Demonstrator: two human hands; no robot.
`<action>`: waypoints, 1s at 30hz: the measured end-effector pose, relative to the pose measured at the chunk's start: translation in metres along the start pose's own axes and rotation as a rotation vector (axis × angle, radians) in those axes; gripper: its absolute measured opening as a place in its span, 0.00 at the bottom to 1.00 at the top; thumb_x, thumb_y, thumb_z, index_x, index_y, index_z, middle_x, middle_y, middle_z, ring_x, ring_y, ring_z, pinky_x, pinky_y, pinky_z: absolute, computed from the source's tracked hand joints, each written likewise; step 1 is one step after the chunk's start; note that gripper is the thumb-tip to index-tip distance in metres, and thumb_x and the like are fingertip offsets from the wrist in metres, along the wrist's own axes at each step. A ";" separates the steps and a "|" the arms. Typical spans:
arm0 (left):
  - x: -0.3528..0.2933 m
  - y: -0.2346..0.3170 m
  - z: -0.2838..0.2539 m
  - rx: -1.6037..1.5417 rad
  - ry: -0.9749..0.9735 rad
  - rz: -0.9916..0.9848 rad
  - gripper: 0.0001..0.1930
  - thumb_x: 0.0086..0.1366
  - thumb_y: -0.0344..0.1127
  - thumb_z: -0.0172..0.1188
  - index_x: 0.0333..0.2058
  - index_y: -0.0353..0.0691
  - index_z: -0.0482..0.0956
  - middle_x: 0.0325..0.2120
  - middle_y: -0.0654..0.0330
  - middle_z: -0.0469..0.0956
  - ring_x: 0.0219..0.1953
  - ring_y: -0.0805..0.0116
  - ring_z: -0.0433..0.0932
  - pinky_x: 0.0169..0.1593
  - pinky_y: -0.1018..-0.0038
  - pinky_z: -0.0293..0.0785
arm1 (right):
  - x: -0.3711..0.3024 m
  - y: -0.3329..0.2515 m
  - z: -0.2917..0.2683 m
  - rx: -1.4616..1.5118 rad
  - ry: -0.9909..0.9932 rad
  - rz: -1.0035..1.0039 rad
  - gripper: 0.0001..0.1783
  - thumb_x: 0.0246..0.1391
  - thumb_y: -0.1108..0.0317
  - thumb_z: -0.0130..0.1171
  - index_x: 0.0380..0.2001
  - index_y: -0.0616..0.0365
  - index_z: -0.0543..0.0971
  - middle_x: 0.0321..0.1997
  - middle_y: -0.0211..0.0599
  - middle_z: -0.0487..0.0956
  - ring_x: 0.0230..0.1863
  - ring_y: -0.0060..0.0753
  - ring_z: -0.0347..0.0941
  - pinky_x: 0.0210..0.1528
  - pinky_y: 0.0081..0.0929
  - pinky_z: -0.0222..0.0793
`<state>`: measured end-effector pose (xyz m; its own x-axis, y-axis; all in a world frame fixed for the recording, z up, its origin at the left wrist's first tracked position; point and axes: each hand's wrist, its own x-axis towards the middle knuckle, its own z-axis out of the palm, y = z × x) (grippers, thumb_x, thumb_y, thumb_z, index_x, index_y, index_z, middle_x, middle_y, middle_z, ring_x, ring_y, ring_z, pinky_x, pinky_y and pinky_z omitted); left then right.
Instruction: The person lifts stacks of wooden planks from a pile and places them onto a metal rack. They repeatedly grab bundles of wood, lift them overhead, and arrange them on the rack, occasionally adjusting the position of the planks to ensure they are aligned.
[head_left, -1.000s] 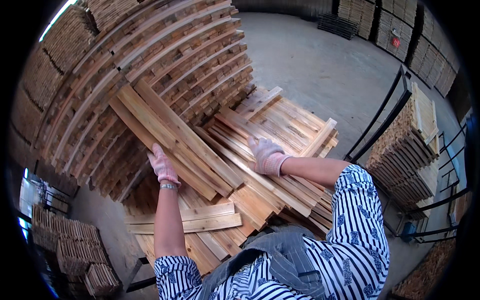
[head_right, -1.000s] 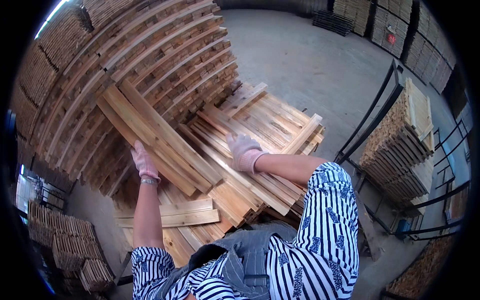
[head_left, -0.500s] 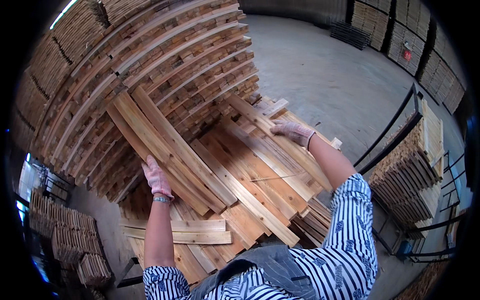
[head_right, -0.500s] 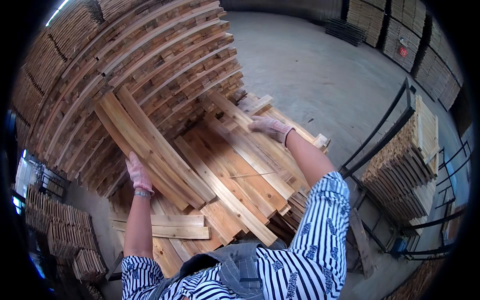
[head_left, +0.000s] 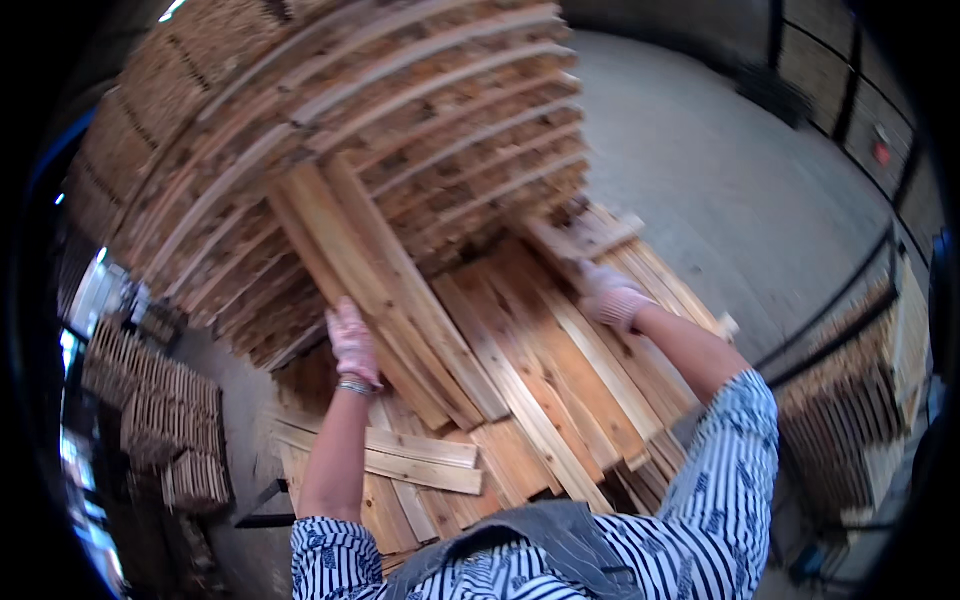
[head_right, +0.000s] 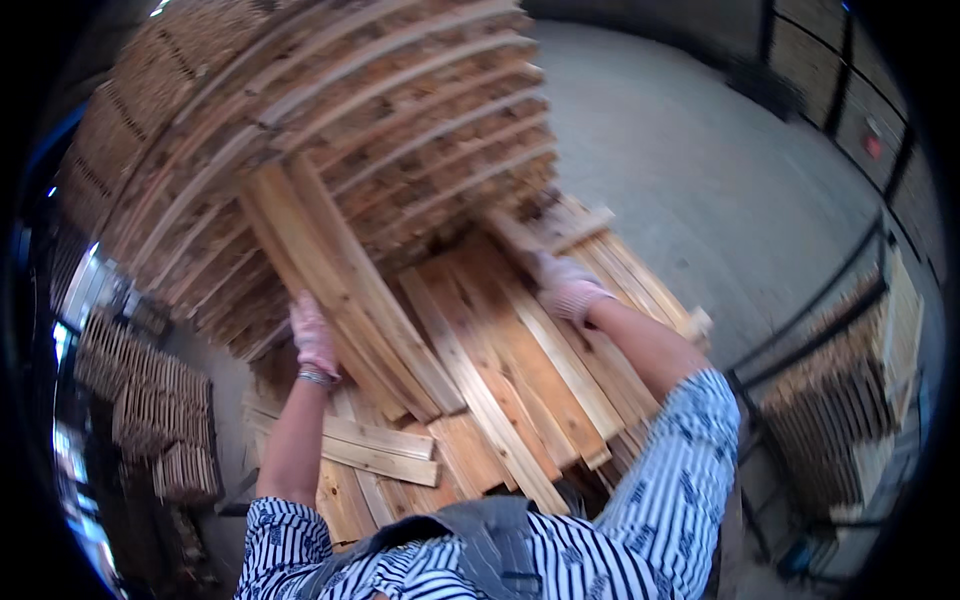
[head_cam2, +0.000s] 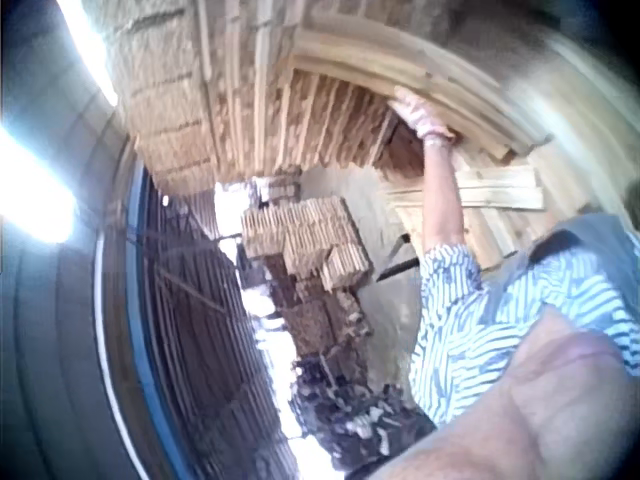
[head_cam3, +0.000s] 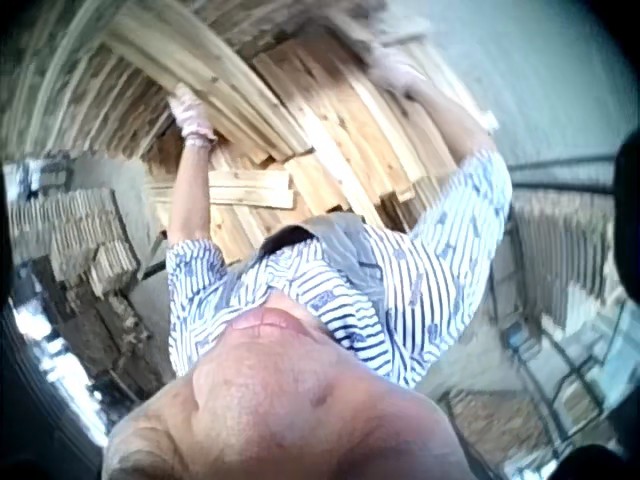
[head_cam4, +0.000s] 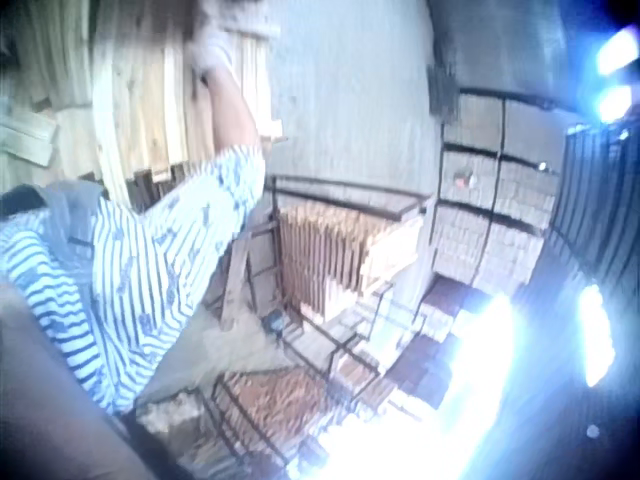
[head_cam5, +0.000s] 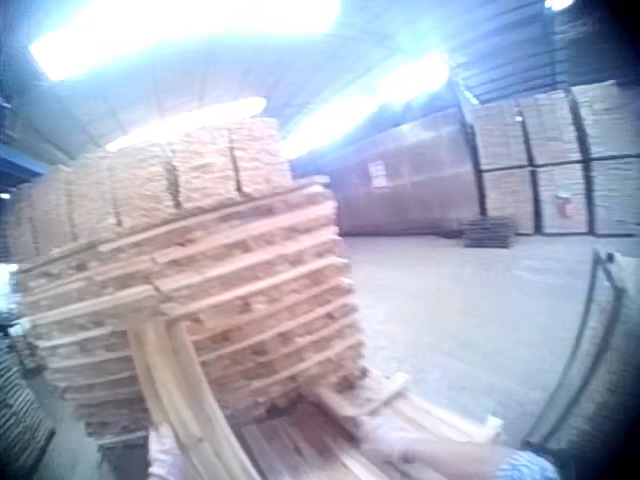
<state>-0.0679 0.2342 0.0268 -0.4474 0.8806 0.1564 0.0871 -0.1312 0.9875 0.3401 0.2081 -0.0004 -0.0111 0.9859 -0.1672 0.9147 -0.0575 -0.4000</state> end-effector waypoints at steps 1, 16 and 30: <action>0.007 -0.008 -0.013 0.051 0.070 0.006 0.42 0.74 0.56 0.50 0.70 0.26 0.48 0.64 0.48 0.65 0.63 0.61 0.65 0.67 0.72 0.59 | -0.007 -0.002 -0.014 0.022 0.086 -0.060 0.35 0.55 0.67 0.55 0.66 0.58 0.62 0.51 0.66 0.78 0.56 0.63 0.74 0.59 0.49 0.69; 0.049 -0.060 -0.015 -0.596 -0.285 -0.301 0.34 0.68 0.48 0.63 0.65 0.36 0.64 0.57 0.55 0.74 0.56 0.63 0.74 0.60 0.70 0.70 | 0.016 -0.158 0.015 0.338 0.089 -0.201 0.56 0.55 0.30 0.53 0.69 0.69 0.57 0.67 0.68 0.66 0.69 0.56 0.64 0.71 0.44 0.59; -0.085 0.076 -0.013 -0.651 -0.500 -0.393 0.22 0.70 0.39 0.60 0.58 0.41 0.69 0.50 0.57 0.78 0.50 0.61 0.80 0.51 0.61 0.82 | -0.073 -0.201 -0.015 1.234 -0.451 -0.515 0.41 0.47 0.63 0.76 0.63 0.58 0.67 0.57 0.31 0.76 0.56 0.25 0.72 0.60 0.28 0.70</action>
<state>-0.0347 0.1431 0.0886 0.1127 0.9912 -0.0698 -0.5784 0.1225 0.8065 0.1630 0.1505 0.1055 -0.5724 0.8177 0.0614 -0.1661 -0.0423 -0.9852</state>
